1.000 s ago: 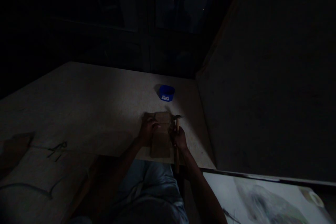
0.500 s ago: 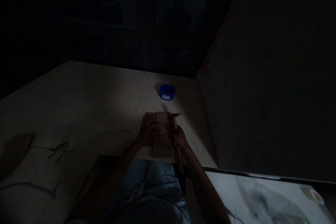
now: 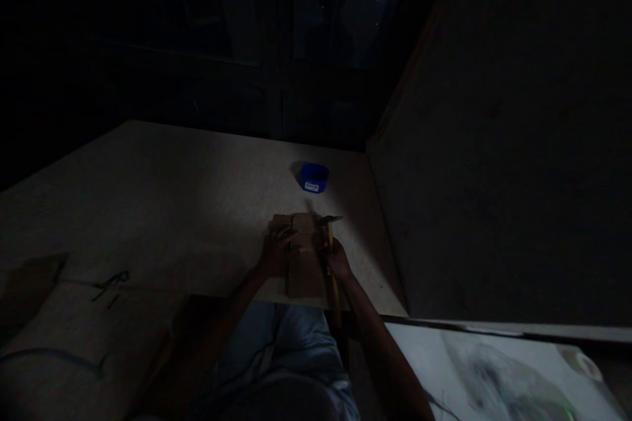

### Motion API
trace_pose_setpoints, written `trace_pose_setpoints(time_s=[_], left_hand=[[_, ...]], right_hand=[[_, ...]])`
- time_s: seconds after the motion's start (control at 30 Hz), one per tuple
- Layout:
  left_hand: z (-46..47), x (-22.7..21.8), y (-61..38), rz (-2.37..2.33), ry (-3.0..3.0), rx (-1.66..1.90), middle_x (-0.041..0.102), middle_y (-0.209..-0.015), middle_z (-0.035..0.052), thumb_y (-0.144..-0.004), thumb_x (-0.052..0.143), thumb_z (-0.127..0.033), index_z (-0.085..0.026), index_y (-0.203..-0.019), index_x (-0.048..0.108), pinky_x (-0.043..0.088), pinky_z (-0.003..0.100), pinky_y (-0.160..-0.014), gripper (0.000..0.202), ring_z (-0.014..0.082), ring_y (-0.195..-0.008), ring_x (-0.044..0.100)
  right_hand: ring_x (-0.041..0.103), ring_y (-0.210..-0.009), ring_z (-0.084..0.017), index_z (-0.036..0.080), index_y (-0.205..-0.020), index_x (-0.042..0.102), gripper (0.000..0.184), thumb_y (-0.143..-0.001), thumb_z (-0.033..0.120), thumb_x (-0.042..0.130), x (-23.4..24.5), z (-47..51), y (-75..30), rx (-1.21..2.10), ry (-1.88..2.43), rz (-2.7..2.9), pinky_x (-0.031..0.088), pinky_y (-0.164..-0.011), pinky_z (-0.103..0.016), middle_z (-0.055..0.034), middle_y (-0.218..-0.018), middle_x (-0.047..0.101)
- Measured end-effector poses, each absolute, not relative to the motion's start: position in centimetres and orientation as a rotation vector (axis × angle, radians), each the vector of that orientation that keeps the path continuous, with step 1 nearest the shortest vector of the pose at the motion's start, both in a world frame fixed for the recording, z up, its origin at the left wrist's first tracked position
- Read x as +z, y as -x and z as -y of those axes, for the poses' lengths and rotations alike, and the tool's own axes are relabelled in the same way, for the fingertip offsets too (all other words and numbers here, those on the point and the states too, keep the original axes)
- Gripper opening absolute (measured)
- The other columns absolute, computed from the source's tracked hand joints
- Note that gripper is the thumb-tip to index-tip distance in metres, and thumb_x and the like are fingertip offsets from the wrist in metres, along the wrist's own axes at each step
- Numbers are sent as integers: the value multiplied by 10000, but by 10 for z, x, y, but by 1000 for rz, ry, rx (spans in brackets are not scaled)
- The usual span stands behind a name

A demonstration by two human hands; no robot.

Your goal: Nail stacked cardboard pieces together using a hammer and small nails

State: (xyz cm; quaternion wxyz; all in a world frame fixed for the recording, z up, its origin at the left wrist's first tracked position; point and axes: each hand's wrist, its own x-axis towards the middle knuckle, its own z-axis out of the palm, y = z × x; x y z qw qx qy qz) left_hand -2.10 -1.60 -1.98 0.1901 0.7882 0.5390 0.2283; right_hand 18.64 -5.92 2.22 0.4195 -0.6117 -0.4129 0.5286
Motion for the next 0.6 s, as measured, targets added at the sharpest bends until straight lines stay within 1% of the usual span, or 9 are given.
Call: trace_pose_setpoints(time_s=[0.13,0.2,0.27,0.33,0.47,0.6], left_hand=[[14,-18,25,-1427,-2165,715,609,-1409,124,-867,691,-423,-233,-1318,639,395,491,-1132,493,293,-1337,523],[14,-17,26,-1407,-2130,772,612,-1406,127,-874,680,-400,-220,-1326,630,407,474,-1136,488,282,-1332,535],[13,-14,29,-1406,-2099,834,608,-1410,132,-884,664,-386,-212,-1330,624,413,469,-1142,480,280,-1340,533],[12,-11,32,-1414,-2079,902,619,-1397,120,-878,668,-375,-220,-1307,635,415,473,-1148,457,282,-1349,526],[13,-8,46,-1477,-2030,1003,642,-1350,111,-881,661,-353,-224,-1242,662,415,486,-1152,384,287,-1342,527],[29,-13,85,-1695,-1851,1163,639,-1325,111,-888,633,-321,-220,-1209,658,411,458,-1154,338,264,-1328,528]], right_hand=[[315,-306,-66,180,-948,579,367,-722,445,694,28,60,-182,1330,1520,1026,243,-270,-195,98,-474,479],[307,-302,-61,185,-940,575,370,-702,435,707,31,61,-180,1344,1504,1014,245,-268,-194,106,-471,468],[301,-301,-54,191,-931,565,369,-694,436,706,33,62,-179,1361,1483,997,254,-270,-193,98,-493,494],[309,-305,-48,203,-915,538,370,-687,440,707,34,63,-178,1374,1463,973,262,-271,-194,72,-553,563],[331,-312,-40,243,-849,430,418,-657,455,736,37,63,-177,1372,1444,921,270,-268,-200,11,-738,696],[323,-323,-33,253,-818,394,469,-631,479,759,47,67,-176,1382,1414,907,258,-274,-205,-22,-867,746]])
